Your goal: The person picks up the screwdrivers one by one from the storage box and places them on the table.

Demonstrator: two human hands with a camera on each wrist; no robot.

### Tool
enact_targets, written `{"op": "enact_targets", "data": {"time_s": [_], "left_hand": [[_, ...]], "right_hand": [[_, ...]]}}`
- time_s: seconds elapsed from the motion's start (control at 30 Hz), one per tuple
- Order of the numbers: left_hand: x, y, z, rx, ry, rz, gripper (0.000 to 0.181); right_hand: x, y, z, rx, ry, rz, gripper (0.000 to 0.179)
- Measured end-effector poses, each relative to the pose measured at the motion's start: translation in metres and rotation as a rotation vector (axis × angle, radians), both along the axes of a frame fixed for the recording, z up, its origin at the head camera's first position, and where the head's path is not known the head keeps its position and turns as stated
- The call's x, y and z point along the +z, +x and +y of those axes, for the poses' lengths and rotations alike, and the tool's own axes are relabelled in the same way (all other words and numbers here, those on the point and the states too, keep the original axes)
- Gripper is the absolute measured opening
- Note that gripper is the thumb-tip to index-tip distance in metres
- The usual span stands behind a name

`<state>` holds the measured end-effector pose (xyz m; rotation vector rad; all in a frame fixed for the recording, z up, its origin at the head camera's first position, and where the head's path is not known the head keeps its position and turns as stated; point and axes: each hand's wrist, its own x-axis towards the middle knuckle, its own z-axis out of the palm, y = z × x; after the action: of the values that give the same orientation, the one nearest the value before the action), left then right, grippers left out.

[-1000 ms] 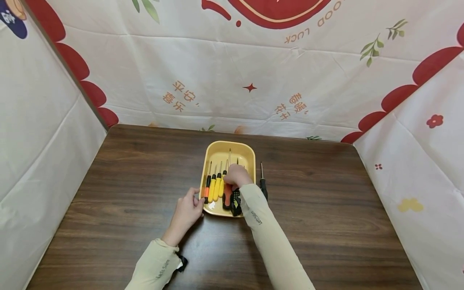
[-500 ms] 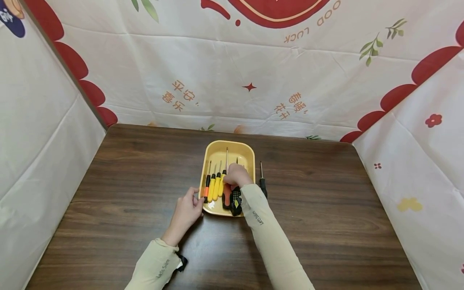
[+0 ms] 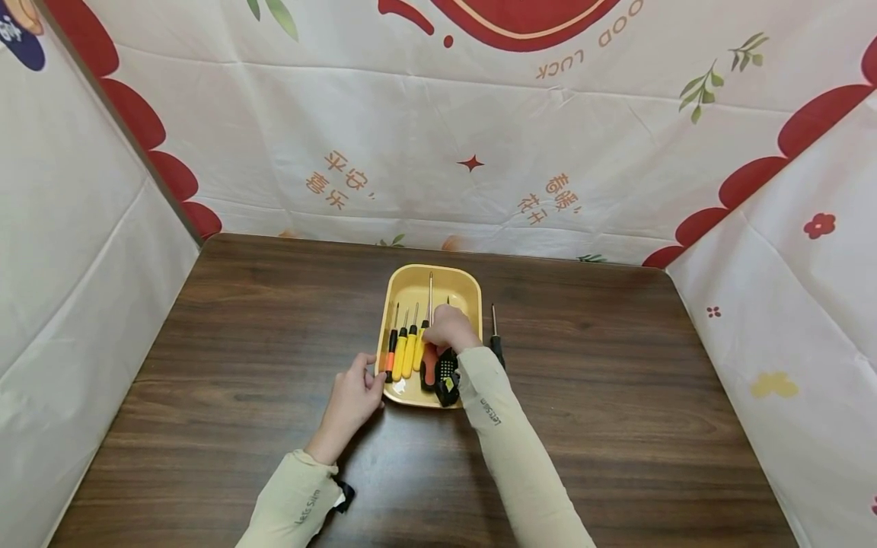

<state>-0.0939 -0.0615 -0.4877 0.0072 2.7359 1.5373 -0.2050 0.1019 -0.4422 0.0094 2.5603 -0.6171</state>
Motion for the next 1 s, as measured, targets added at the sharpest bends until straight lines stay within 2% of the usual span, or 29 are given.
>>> {"op": "enact_targets", "data": {"time_s": [0.13,0.3,0.63,0.8,1.0], "left_hand": [[0.0,0.001,0.0,-0.002,0.004,-0.011,0.032],[0.0,0.001,0.0,0.003,0.003,-0.019,0.033],[-0.001,0.0,0.0,0.009,-0.004,-0.009,0.033],[-0.001,0.001,0.001,0.007,-0.003,-0.014,0.033],[-0.001,0.0,0.001,0.016,-0.011,-0.013,0.031]], "right_hand": [[-0.001,0.001,0.002,0.002,-0.013,0.021,0.018],[0.0,0.002,0.006,0.029,0.006,0.1,0.028],[0.013,0.005,0.014,0.031,-0.007,0.178,0.039],[0.024,0.01,0.018,0.007,0.01,0.221,0.036],[0.033,0.015,0.024,-0.01,0.028,0.319,0.032]]}}
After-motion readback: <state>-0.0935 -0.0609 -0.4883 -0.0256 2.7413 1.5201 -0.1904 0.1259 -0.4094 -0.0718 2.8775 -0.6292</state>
